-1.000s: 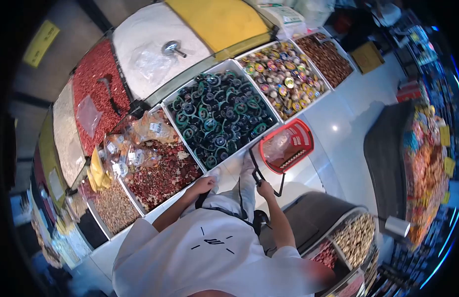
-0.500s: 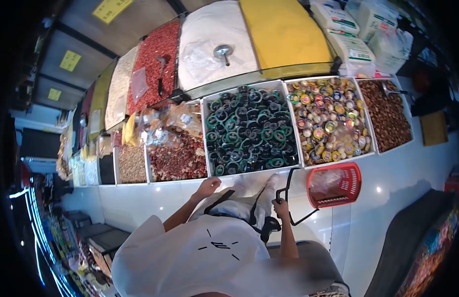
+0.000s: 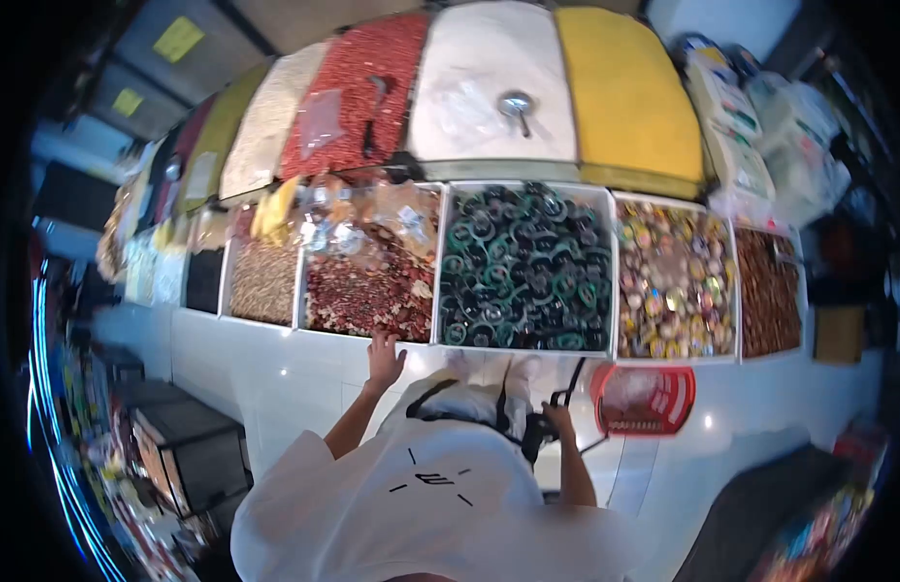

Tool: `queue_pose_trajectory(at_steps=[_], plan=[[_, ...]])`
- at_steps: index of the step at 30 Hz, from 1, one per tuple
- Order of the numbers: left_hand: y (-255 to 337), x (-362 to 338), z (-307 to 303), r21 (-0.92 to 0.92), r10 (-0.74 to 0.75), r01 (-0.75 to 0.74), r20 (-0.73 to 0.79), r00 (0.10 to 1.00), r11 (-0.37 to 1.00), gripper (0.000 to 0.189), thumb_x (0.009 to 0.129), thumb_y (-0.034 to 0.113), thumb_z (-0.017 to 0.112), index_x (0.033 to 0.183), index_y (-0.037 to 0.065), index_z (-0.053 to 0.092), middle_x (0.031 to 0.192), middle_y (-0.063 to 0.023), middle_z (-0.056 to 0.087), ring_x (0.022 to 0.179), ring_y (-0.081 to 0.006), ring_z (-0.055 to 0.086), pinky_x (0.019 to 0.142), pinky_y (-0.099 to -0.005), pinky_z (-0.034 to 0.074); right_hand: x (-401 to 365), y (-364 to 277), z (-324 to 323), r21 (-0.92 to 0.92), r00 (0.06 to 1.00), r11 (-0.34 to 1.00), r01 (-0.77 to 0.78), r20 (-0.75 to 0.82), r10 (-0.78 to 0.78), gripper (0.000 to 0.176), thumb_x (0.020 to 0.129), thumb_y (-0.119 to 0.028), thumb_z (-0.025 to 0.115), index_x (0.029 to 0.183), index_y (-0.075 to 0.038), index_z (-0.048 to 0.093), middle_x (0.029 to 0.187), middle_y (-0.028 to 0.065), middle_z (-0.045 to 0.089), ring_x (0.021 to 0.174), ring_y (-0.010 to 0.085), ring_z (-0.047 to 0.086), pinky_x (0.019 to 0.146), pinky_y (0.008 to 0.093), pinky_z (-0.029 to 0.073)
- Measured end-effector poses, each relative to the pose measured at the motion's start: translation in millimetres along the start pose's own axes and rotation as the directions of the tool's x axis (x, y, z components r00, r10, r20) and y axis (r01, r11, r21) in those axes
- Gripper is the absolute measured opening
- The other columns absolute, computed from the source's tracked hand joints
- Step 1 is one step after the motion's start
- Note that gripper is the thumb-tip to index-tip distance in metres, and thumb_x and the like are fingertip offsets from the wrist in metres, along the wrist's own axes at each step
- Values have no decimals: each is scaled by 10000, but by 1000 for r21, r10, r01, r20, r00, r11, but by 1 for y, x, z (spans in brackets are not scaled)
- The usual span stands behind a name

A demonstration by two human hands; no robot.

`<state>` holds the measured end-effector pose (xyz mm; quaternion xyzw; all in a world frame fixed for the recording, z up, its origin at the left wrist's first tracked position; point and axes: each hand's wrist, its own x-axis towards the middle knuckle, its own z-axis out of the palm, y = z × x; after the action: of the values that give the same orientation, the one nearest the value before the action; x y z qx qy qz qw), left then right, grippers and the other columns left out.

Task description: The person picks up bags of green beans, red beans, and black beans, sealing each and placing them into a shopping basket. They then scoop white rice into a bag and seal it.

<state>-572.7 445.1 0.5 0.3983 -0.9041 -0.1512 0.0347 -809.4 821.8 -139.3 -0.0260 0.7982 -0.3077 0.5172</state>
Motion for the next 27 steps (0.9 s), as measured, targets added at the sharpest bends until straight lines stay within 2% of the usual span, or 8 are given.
queue_pose_trajectory(at_steps=[5, 8, 13, 16, 20, 22, 24, 27], plan=[[-22, -4, 10, 110, 69, -68, -12, 998, 992, 570, 646, 131, 683, 1166, 120, 451, 1260, -139, 363, 1252, -345, 262, 928, -499, 290, -17, 2, 1, -372, 948, 928, -15, -301, -105, 482, 764, -429, 605, 658, 41, 603, 567, 164, 593, 563, 295, 615, 544, 400, 464], [-35, -2, 22, 106, 136, -131, -32, 990, 986, 609, 636, 144, 686, 1188, 110, 431, 1274, -172, 343, 1250, -388, 249, 926, -514, 286, -40, -11, -12, -117, 955, 980, -160, -270, 124, 319, 759, -304, 622, 756, 14, 592, 539, 97, 566, 448, 177, 558, 420, 313, 439], [-48, -1, 32, 110, 187, -182, -38, 982, 977, 620, 628, 144, 683, 1195, 129, 433, 1274, -155, 347, 1241, -391, 260, 909, -517, 292, -87, -45, -18, 60, 927, 996, -70, -364, 87, 259, 765, -250, 615, 750, -3, 538, 567, 70, 558, 479, 144, 564, 428, 278, 432], [-49, -2, 34, 112, 197, -189, -67, 978, 976, 619, 626, 140, 681, 1195, 131, 437, 1266, -150, 357, 1232, -389, 276, 913, -513, 294, -97, -59, -18, 182, 975, 972, -149, -139, 175, 275, 815, -277, 585, 780, -10, 530, 615, 54, 555, 544, 138, 574, 468, 258, 429], [-44, -3, 31, 83, 187, -181, -69, 980, 980, 613, 630, 116, 664, 1199, 124, 437, 1259, -153, 361, 1223, -392, 283, 923, -503, 293, -106, -82, -22, 28, 959, 958, -284, 24, 283, 311, 833, -304, 566, 958, -19, 568, 749, 46, 559, 691, 159, 583, 564, 286, 500], [-38, -3, 27, 62, 145, -141, -66, 987, 988, 610, 632, 102, 661, 1198, 109, 434, 1259, -160, 357, 1229, -392, 269, 929, -502, 287, -107, -61, -27, -66, 982, 986, 156, 118, -148, 293, 861, -260, 530, 1033, -24, 563, 835, 65, 585, 746, 183, 599, 621, 297, 525], [-33, -2, 21, 52, 137, -134, -51, 989, 990, 610, 637, 98, 657, 1202, 100, 425, 1259, -166, 352, 1230, -391, 263, 933, -501, 283, -88, -57, -33, 215, 938, 924, -316, 219, 269, 277, 887, -190, 445, 1112, -49, 525, 947, 76, 621, 810, 176, 625, 628, 303, 526], [-26, -1, 18, 33, 108, -107, -32, 994, 994, 611, 650, 93, 647, 1211, 85, 404, 1259, -174, 343, 1230, -391, 256, 939, -499, 275, -80, -58, -45, 121, 930, 943, -311, 245, 275, 295, 887, -210, 440, 1132, -63, 513, 966, 69, 626, 832, 155, 628, 634, 303, 527]])
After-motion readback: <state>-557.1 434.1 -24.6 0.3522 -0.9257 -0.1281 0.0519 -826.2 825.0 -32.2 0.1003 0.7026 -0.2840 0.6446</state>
